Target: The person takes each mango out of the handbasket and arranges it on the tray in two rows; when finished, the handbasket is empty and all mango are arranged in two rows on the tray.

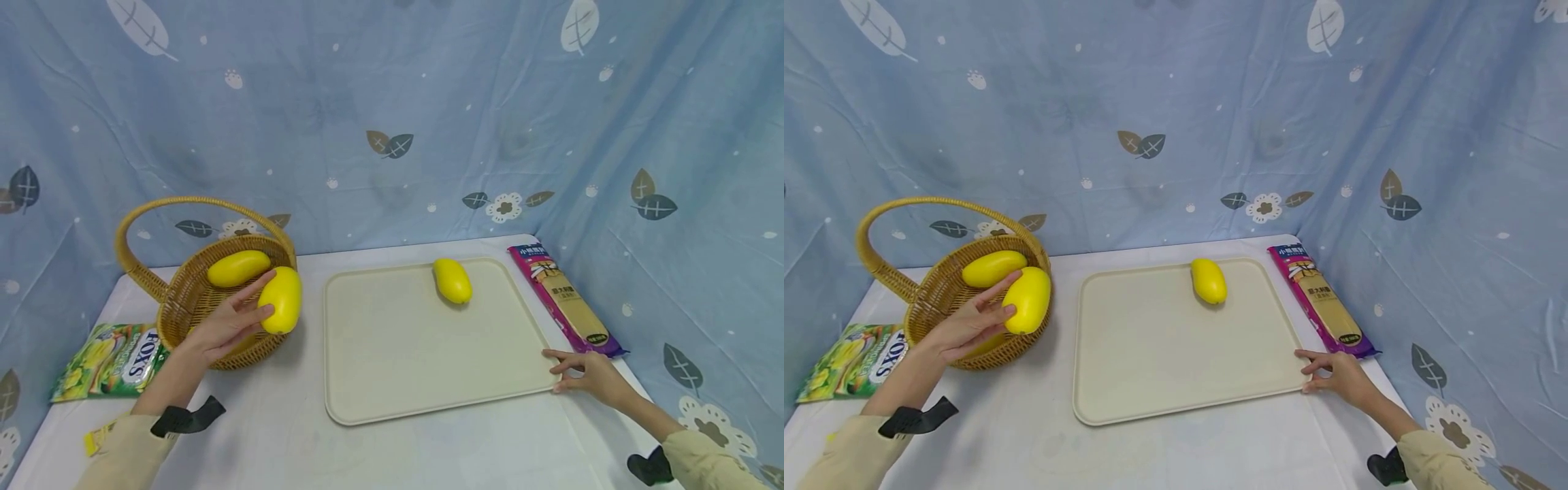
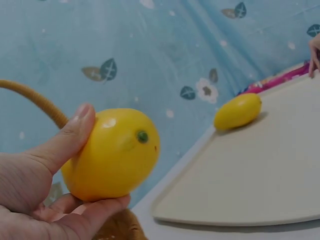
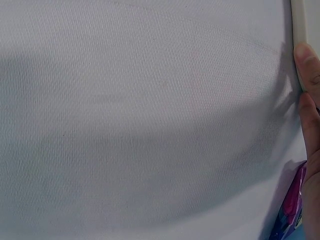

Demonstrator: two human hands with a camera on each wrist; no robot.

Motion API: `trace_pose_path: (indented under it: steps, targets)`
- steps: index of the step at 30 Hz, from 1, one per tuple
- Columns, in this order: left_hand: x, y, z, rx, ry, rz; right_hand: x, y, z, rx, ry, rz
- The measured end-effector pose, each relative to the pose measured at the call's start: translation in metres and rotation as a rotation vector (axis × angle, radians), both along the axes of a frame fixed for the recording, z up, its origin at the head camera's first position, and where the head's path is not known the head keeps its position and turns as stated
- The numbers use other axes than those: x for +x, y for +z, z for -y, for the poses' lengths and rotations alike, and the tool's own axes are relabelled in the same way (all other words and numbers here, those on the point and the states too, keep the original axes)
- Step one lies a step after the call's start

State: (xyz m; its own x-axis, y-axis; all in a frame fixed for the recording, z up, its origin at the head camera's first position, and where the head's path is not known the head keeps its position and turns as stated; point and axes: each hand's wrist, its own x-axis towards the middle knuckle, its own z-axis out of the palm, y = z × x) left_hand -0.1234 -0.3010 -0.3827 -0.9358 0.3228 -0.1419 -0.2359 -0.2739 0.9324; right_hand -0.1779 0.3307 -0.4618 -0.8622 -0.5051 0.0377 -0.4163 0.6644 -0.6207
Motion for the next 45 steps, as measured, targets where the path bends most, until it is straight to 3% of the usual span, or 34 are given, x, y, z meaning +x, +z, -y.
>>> trace_pose_path:
  steps: [6, 17, 24, 35, 45]
  targets:
    - [0.001, -0.001, -0.013, 0.032, 0.013, 0.031, 0.000, -0.002, -0.002, -0.034, 0.024, 0.002]
    - [-0.011, -0.010, -0.040, -0.132, 0.055, 0.016, 0.000, -0.001, 0.000, -0.009, 0.002, 0.007]
    - [-0.023, -0.017, -0.058, -0.158, 0.069, -0.001, -0.001, -0.001, -0.001, -0.025, 0.012, 0.005]
    - [-0.045, -0.037, -0.081, -0.209, 0.014, 0.018, -0.001, -0.001, -0.001, -0.035, 0.025, 0.010]
    - [-0.060, -0.063, -0.106, -0.322, 0.080, 0.001, -0.001, -0.001, 0.000, -0.012, 0.009, 0.009]
